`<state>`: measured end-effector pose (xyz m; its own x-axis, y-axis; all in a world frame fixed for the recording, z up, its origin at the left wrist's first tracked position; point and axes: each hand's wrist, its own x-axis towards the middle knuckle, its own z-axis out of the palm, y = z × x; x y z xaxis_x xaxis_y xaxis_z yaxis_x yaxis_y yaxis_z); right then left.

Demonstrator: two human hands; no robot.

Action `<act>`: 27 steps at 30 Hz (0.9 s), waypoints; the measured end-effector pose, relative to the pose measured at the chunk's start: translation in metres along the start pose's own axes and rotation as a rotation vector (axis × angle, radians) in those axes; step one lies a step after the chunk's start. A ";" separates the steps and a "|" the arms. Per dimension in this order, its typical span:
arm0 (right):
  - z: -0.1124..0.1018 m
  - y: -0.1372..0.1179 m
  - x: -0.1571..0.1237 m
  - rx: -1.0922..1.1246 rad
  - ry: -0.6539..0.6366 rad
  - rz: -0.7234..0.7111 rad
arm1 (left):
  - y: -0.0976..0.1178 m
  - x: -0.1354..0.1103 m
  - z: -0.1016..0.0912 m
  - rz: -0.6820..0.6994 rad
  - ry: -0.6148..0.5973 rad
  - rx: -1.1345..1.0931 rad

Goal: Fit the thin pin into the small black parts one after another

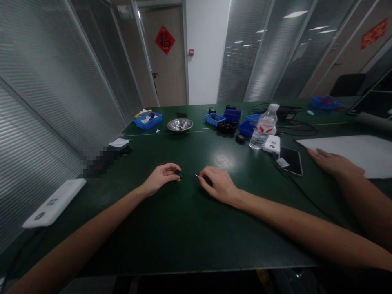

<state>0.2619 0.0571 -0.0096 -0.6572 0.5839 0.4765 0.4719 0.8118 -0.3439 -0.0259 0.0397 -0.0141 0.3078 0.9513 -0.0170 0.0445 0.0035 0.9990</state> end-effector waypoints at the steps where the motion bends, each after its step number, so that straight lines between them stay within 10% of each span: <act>1: 0.000 0.000 0.000 -0.001 -0.002 -0.002 | 0.001 0.000 0.001 0.008 -0.007 0.019; 27: 0.003 0.001 0.000 -0.031 -0.142 -0.152 | 0.014 -0.012 0.022 0.364 -0.242 0.773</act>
<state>0.2604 0.0578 -0.0121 -0.7974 0.4503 0.4017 0.3770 0.8916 -0.2509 -0.0083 0.0221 -0.0007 0.6163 0.7615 0.2007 0.5074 -0.5788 0.6384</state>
